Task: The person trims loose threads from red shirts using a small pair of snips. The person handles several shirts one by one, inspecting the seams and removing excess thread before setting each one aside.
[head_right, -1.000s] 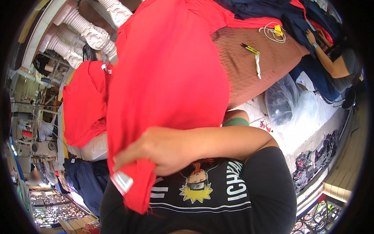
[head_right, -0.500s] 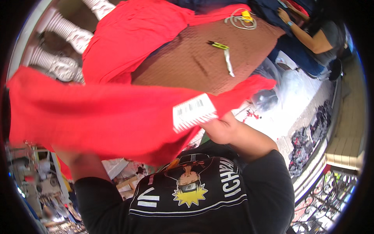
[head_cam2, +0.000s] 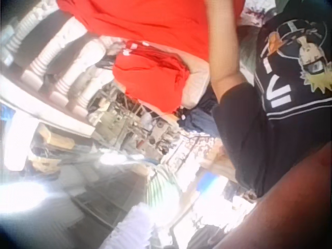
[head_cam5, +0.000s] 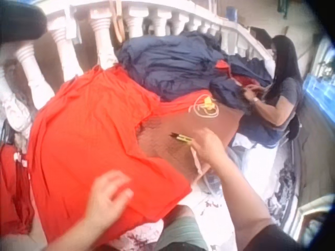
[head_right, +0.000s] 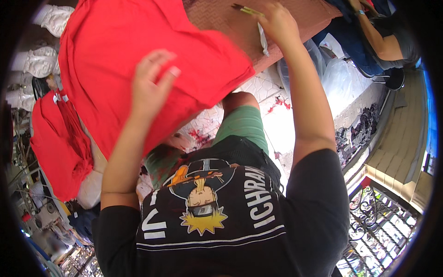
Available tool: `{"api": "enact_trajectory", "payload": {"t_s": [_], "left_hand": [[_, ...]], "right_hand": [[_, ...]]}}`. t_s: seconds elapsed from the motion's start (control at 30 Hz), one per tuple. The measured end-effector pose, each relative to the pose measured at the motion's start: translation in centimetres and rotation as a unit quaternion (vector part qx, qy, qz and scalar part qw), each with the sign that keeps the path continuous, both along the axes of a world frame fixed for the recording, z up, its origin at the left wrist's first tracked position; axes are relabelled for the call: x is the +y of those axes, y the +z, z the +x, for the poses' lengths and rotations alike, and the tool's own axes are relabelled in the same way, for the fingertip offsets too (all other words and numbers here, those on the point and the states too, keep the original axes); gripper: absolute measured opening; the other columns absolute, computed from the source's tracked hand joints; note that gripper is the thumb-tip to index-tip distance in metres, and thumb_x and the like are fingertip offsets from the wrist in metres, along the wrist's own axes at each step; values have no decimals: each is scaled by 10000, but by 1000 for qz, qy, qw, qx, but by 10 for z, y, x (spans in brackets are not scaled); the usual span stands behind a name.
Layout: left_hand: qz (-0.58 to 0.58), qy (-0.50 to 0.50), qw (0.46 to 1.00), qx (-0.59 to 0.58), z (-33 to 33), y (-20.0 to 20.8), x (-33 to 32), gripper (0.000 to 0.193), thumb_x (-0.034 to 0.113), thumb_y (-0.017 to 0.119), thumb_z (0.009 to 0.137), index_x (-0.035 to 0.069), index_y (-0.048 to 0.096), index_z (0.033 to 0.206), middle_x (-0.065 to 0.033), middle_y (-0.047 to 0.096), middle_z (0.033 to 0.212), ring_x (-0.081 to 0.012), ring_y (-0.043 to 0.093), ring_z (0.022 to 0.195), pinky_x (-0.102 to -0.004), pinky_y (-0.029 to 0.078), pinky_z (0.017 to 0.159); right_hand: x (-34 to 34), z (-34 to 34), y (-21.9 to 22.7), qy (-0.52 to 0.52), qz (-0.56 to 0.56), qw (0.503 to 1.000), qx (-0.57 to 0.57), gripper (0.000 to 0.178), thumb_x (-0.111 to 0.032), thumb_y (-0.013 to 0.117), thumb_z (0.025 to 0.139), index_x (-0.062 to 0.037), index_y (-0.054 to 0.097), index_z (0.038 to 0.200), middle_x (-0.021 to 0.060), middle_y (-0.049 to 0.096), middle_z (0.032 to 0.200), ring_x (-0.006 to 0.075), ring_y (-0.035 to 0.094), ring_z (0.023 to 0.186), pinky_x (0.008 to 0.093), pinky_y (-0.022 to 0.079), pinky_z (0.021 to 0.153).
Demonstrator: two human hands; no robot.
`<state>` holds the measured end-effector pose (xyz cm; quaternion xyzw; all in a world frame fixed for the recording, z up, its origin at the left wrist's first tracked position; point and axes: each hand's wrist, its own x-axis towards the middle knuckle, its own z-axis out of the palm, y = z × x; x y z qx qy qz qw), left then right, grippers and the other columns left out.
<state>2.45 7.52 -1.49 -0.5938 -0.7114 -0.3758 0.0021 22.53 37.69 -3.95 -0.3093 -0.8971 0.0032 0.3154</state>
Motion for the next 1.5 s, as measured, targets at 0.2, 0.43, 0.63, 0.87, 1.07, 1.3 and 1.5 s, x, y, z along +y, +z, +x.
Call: {"api": "enact_trajectory", "payload": {"t_s": [0.2,0.43,0.63,0.87,1.07,1.3,1.5], "left_hand": [[-100,-5,972,211,85,-47,-35,515,215,766,691,167,582,1170,-53,442,1312,-282,425,1220,-442,356,909],[-52,38,976,210,81,-67,-21,315,145,698,704,150,622,1010,-69,462,1304,-305,422,1246,-447,334,950],[-47,-26,998,-15,73,-25,-32,152,58,629,805,68,670,951,-107,589,1206,-267,534,1183,-409,397,974],[141,125,979,-80,-25,46,-72,182,65,597,884,48,695,1036,-129,675,1044,-241,643,1010,-308,482,901],[52,267,960,68,-67,1,-132,208,74,604,882,76,694,1069,-119,656,1111,-254,631,1031,-311,480,914],[18,81,994,-77,5,2,-93,233,74,645,867,62,687,1096,-94,664,1129,-195,609,1091,-294,456,953],[-35,23,999,-34,4,-26,-73,222,71,675,817,92,706,1036,-70,651,1108,-246,640,917,-339,512,825]], "right_hand": [[23,-51,-42,-38,-71,994,-69,359,-401,609,867,-114,692,1065,129,644,1114,323,609,1030,417,489,853],[19,-35,-29,-69,-85,994,18,310,-379,593,894,-123,707,1028,107,694,950,261,671,801,366,518,728],[12,-3,-9,89,-363,897,236,307,-240,563,965,-42,620,1192,16,696,855,72,596,611,211,462,584],[-51,12,22,131,-389,874,259,336,-206,545,978,-65,566,1282,-32,639,886,3,448,616,153,348,539],[-114,-14,23,139,-297,936,132,365,-276,551,974,-100,592,1292,0,622,971,79,532,884,225,421,848],[-198,-38,33,225,-459,845,157,332,-131,598,937,-100,606,1268,1,624,1057,53,527,825,194,442,763],[-229,-48,2,243,-555,792,75,315,-63,576,934,-66,605,1247,20,669,984,39,522,749,191,461,681]]}}
